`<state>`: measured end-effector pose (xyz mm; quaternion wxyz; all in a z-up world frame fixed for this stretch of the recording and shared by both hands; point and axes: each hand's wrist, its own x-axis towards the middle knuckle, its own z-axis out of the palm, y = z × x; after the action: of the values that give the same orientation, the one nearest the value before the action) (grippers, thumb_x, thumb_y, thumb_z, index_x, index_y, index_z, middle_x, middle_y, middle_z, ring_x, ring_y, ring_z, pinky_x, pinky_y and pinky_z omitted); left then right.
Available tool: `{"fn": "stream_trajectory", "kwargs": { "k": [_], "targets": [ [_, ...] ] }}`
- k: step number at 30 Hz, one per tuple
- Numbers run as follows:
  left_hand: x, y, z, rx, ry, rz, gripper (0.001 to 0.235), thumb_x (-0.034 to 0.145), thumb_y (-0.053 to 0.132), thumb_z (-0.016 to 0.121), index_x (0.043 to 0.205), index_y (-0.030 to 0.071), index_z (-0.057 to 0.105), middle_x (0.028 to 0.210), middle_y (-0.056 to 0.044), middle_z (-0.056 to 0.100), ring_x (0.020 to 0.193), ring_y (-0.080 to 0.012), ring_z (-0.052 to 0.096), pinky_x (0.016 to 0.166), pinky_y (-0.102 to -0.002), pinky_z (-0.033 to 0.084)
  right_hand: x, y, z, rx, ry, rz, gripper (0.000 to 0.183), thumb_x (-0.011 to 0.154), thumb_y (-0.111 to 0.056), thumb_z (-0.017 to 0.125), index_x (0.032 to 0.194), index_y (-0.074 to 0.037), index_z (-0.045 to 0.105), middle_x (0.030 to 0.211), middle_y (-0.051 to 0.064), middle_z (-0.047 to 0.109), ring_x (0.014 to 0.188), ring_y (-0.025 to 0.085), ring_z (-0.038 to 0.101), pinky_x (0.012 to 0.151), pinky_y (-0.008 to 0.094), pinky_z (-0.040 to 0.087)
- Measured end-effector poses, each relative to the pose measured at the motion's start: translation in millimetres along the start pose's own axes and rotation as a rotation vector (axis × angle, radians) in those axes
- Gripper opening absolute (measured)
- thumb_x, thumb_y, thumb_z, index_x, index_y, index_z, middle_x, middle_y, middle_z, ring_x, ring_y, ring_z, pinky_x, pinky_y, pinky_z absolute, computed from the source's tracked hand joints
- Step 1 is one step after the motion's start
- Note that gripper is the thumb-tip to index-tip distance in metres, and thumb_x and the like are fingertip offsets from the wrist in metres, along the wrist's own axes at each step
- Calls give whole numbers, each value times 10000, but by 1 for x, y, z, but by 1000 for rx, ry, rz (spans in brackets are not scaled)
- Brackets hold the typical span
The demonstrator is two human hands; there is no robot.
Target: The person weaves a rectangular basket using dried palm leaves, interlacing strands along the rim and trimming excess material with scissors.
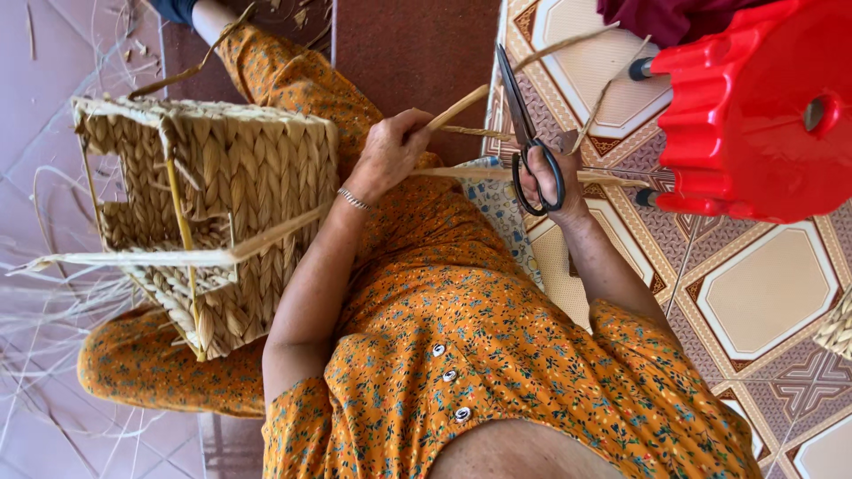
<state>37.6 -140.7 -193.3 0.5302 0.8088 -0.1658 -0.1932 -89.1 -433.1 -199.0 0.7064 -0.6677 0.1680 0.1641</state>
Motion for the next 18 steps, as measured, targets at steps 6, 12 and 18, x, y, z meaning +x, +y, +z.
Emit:
{"fn": "stream_trajectory", "kwargs": {
  "k": [6,12,18],
  "targets": [
    [-36,8,-22,445,-193,-184,591,994,240,641,1470,-16,400,803,-217,725,720,-344,717,717,-456,593,39,28,-40,-939,219,-183,563,1020,-408,721,1396,-3,614,739,-13,623,504,75,527,401,262,405],
    [-70,29,-41,587,-201,-178,457,957,103,562,1404,57,476,842,-198,700,693,-381,685,605,-518,553,88,39,-57,-1328,416,-385,655,887,-248,807,1430,48,592,1042,149,689,907,248,647,862,421,531],
    [-74,37,-50,134,282,-17,346,974,10,658,1292,79,541,858,-156,691,748,-333,704,668,-434,552,77,-24,-1,-1303,224,-383,297,1020,-251,763,1220,-34,721,1209,205,688,1175,347,590,1086,520,387]
  ]
}}
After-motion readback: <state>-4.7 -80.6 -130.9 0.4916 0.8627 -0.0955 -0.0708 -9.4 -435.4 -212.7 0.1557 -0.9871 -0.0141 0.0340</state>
